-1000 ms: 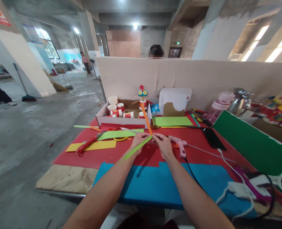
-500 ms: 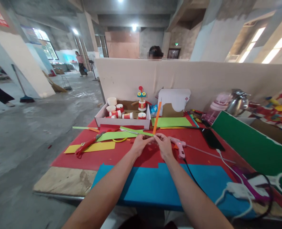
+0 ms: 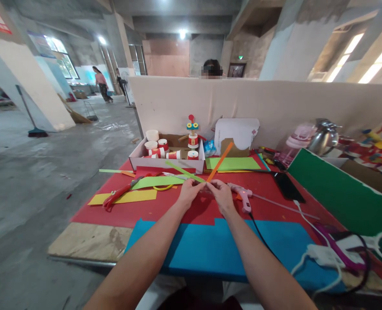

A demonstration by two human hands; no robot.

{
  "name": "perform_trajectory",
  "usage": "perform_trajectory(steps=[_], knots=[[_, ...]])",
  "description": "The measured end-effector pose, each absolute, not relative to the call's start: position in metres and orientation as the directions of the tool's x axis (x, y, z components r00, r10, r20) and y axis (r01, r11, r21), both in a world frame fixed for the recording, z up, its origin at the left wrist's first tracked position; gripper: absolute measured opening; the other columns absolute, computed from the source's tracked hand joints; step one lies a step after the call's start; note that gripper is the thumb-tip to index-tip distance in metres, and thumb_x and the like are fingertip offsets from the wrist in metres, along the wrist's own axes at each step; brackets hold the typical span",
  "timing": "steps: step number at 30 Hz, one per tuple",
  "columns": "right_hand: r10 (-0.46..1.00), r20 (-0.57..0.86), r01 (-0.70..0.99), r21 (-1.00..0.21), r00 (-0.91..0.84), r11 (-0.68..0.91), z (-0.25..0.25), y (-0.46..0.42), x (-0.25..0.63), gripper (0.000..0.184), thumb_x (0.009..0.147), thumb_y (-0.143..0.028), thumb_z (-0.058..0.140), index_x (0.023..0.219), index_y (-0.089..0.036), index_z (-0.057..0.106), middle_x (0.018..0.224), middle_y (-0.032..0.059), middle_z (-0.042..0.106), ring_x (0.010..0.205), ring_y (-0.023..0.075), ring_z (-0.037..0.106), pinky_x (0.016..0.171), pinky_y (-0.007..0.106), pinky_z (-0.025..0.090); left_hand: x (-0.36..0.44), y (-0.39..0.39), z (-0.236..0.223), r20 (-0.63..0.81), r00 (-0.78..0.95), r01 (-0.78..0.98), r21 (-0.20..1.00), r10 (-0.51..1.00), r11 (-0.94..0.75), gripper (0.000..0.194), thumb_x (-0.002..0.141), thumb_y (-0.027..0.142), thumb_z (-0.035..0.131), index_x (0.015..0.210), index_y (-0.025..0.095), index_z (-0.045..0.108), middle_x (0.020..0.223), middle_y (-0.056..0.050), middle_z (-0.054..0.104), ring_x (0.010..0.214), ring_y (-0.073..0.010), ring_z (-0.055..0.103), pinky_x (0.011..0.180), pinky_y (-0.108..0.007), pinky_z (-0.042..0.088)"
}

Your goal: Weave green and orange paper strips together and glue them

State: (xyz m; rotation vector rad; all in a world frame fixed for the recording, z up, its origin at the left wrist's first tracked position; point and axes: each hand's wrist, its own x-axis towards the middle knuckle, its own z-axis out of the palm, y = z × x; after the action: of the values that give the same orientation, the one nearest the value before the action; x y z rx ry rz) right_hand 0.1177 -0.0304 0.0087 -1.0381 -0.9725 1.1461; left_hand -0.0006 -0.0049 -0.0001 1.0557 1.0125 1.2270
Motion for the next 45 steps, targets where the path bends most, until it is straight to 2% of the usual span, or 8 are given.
perform_trajectory(steps=[6, 12, 20, 27, 32, 35, 41, 45], knots=[[0.992, 0.028, -0.224, -0.973, 0.126, 0.056, 0.007, -0.032, 0.117, 0.029, 0.055, -0.039, 0.079, 0.069, -0.018, 0.064, 0.067, 0.0, 0.069, 0.063, 0.0166, 0.065, 0.067, 0.03, 0.055, -0.005, -0.002, -0.003, -0.02, 0.045, -0.171, 0.985, 0.999, 0.027, 0.023, 0.056, 0.034, 0.076, 0.064, 0.014, 0.067, 0.061, -0.004, 0.065, 0.058, -0.0143, 0.056, 0.056, -0.025, 0.044], [0.985, 0.062, -0.067, -0.995, 0.164, 0.073, 0.006, -0.027, 0.122, 0.036, 0.051, -0.048, 0.078, 0.063, -0.018, 0.061, 0.056, -0.0011, 0.064, 0.056, 0.017, 0.063, 0.061, 0.03, 0.054, -0.006, 0.0, -0.003, -0.021, 0.031, -0.13, 0.991, 0.999, 0.025, 0.028, 0.054, 0.037, 0.077, 0.057, 0.013, 0.063, 0.051, 0.0, 0.058, 0.05, -0.011, 0.048, 0.05, -0.024, 0.037], [0.981, 0.04, 0.008, -0.999, 0.19, 0.039, 0.008, -0.026, 0.129, 0.038, 0.053, -0.05, 0.076, 0.061, -0.019, 0.057, 0.055, 0.0003, 0.064, 0.055, 0.017, 0.064, 0.052, 0.026, 0.051, -0.032, 0.013, 0.014, 0.01, -0.069, -0.497, 0.866, 0.998, -0.043, 0.033, 0.049, 0.033, 0.082, 0.057, 0.014, 0.056, 0.049, 0.003, 0.053, 0.05, -0.0072, 0.048, 0.053, -0.022, 0.039], [0.987, 0.01, 0.024, -1.0, 0.159, 0.007, 0.008, -0.027, 0.13, 0.033, 0.055, -0.044, 0.077, 0.059, -0.017, 0.058, 0.052, 0.0005, 0.064, 0.05, 0.0143, 0.062, 0.049, 0.024, 0.049, -0.064, 0.027, 0.021, -0.053, -0.254, -0.644, 0.754, 0.966, -0.128, 0.037, 0.043, 0.023, 0.085, 0.06, 0.015, 0.052, 0.054, 0.005, 0.056, 0.049, -0.0062, 0.05, 0.055, -0.022, 0.043], [0.983, 0.018, -0.056, -0.998, 0.183, 0.029, 0.008, -0.026, 0.131, 0.032, 0.056, -0.043, 0.078, 0.061, -0.018, 0.059, 0.053, -0.0004, 0.064, 0.051, 0.0142, 0.062, 0.051, 0.024, 0.05, -0.074, 0.031, 0.019, -0.101, -0.318, -0.69, 0.706, 0.943, -0.158, 0.025, 0.062, 0.031, 0.076, 0.069, 0.014, 0.059, 0.058, 0.003, 0.057, 0.051, -0.0056, 0.051, 0.056, -0.022, 0.043], [0.977, 0.02, -0.194, -0.979, 0.213, 0.063, 0.007, -0.025, 0.128, 0.031, 0.056, -0.042, 0.079, 0.065, -0.018, 0.061, 0.056, -0.0016, 0.065, 0.055, 0.0131, 0.063, 0.058, 0.025, 0.052, -0.064, 0.025, 0.019, -0.121, -0.247, -0.671, 0.737, 0.961, -0.08, 0.021, 0.067, 0.031, 0.071, 0.072, 0.013, 0.061, 0.059, 0.002, 0.057, 0.05, -0.0057, 0.05, 0.054, -0.022, 0.043], [0.982, 0.002, -0.308, -0.949, 0.19, 0.061, 0.003, -0.025, 0.12, 0.033, 0.052, -0.04, 0.081, 0.065, -0.018, 0.061, 0.059, -0.0005, 0.067, 0.058, 0.0151, 0.066, 0.064, 0.029, 0.055, -0.021, 0.0, 0.015, 0.019, 0.215, -0.372, 0.926, 0.976, 0.064, 0.029, 0.054, 0.023, 0.08, 0.076, 0.012, 0.064, 0.065, -0.001, 0.062, 0.057, -0.0094, 0.055, 0.056, -0.023, 0.043], [0.988, 0.01, -0.33, -0.942, 0.155, 0.062, 0.004, -0.027, 0.117, 0.035, 0.051, -0.041, 0.082, 0.066, -0.019, 0.059, 0.06, 0.0006, 0.069, 0.057, 0.018, 0.066, 0.064, 0.034, 0.057, -0.007, -0.007, 0.009, 0.027, 0.247, -0.329, 0.943, 0.969, 0.058, 0.029, 0.054, 0.027, 0.08, 0.072, 0.013, 0.061, 0.065, -0.002, 0.063, 0.06, -0.0105, 0.056, 0.057, -0.023, 0.042]])
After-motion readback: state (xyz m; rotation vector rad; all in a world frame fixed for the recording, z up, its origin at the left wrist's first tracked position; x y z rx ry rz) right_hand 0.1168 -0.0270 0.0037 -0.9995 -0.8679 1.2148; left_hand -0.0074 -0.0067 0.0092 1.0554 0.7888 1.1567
